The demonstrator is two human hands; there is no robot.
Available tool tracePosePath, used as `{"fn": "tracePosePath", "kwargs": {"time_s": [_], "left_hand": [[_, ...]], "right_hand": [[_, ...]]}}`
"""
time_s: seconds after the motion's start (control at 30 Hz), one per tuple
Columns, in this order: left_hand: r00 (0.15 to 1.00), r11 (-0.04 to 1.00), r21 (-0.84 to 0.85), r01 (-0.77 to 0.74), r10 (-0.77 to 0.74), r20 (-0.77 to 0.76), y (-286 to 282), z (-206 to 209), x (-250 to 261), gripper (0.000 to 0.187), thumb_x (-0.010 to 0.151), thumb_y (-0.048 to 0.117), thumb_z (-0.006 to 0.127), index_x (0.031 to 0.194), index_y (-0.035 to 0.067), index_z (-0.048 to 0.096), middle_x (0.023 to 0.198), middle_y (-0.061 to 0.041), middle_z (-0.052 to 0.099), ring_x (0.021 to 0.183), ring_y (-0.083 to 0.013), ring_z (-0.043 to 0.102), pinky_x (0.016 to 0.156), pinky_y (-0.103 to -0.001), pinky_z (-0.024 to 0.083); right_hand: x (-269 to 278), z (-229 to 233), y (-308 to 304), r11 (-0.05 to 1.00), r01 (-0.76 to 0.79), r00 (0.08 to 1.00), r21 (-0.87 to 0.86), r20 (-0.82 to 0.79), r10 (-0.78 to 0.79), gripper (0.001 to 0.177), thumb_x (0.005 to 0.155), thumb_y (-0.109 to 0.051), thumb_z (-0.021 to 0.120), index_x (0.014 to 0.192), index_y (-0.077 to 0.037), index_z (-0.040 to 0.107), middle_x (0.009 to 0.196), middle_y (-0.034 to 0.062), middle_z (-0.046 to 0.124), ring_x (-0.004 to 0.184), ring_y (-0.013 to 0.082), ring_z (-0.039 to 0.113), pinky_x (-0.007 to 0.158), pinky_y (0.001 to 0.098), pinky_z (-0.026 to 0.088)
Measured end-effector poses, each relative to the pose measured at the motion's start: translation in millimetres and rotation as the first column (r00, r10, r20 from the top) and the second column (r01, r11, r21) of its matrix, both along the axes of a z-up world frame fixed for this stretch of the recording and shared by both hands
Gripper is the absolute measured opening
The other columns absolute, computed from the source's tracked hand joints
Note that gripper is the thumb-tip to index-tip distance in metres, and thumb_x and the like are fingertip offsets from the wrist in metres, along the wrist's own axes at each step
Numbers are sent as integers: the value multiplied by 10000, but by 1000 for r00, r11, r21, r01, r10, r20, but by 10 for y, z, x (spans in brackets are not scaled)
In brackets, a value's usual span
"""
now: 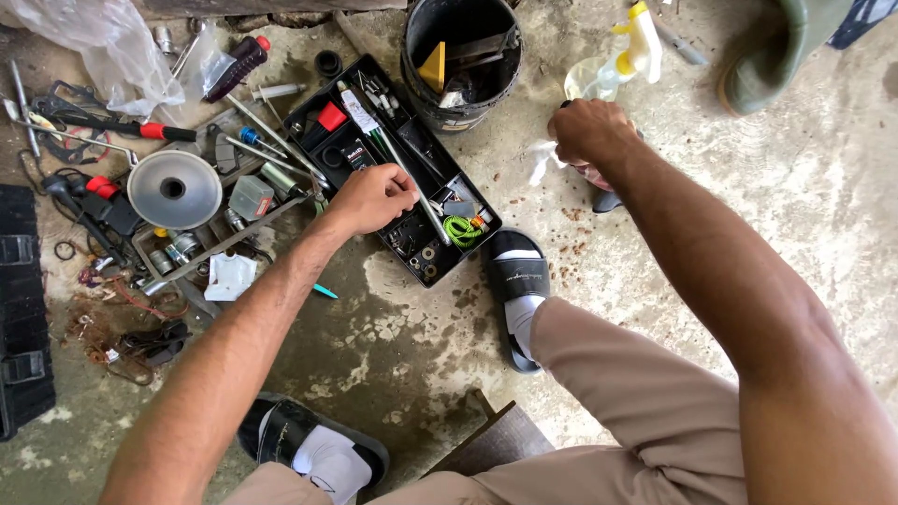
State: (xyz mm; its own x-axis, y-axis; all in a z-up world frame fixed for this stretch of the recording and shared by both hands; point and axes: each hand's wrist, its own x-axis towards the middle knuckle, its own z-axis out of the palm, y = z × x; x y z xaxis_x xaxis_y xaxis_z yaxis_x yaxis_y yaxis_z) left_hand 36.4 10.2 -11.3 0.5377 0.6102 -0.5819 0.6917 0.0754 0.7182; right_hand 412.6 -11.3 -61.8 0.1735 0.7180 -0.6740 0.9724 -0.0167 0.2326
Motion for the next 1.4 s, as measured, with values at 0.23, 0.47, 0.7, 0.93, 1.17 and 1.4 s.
{"fn": "tracePosePath", "kwargs": {"time_s": [0.23,0.47,0.7,0.93,1.17,1.4], "left_hand": [[999,998,63,32,-33,15,89,175,-156,199,885,267,664,1036,152,725,878,-21,793,874,-196,751,819,-357,541],[995,979,200,42,-23,-95,254,200,-741,209,874,308,706,1018,158,727,926,-33,792,990,-289,737,871,-432,547],[971,946,307,101,-27,-239,326,52,-1691,199,872,314,733,1014,176,745,935,-70,794,1059,-337,720,940,-479,551],[905,957,283,59,68,-419,325,-201,-2669,215,864,357,730,1038,235,761,1012,-60,795,1092,-359,712,955,-489,561],[832,984,176,39,66,-552,171,428,-2969,300,909,281,700,1201,210,718,1226,-112,706,1142,-366,674,984,-497,532],[807,1000,14,-12,18,-590,70,140,-3168,381,958,141,641,1333,204,662,1407,-169,545,1225,-379,610,1029,-490,490]], "right_hand": [[8,11,86,993,-111,994,28,25,110,193,811,-183,783,985,-114,833,959,170,794,1000,394,758,816,493,615],[-716,722,269,979,-180,984,-100,-9,180,291,824,-300,808,1084,-176,845,1083,174,812,1074,387,755,855,493,605],[-1709,667,652,924,-307,913,-227,-346,219,421,858,-227,671,1263,-133,739,1209,248,756,1192,453,680,1029,523,541],[-2687,850,656,916,-378,897,-134,-296,327,366,879,-345,684,1228,-259,753,1181,177,762,1108,412,722,929,488,583],[-3394,815,591,855,-486,862,-181,-259,435,379,940,-295,575,1306,-316,672,1271,145,706,1140,416,686,902,496,577],[-4046,444,564,675,-683,730,-281,-291,618,525,875,-76,570,1333,-324,637,1252,80,727,1109,326,712,763,482,600]]}}
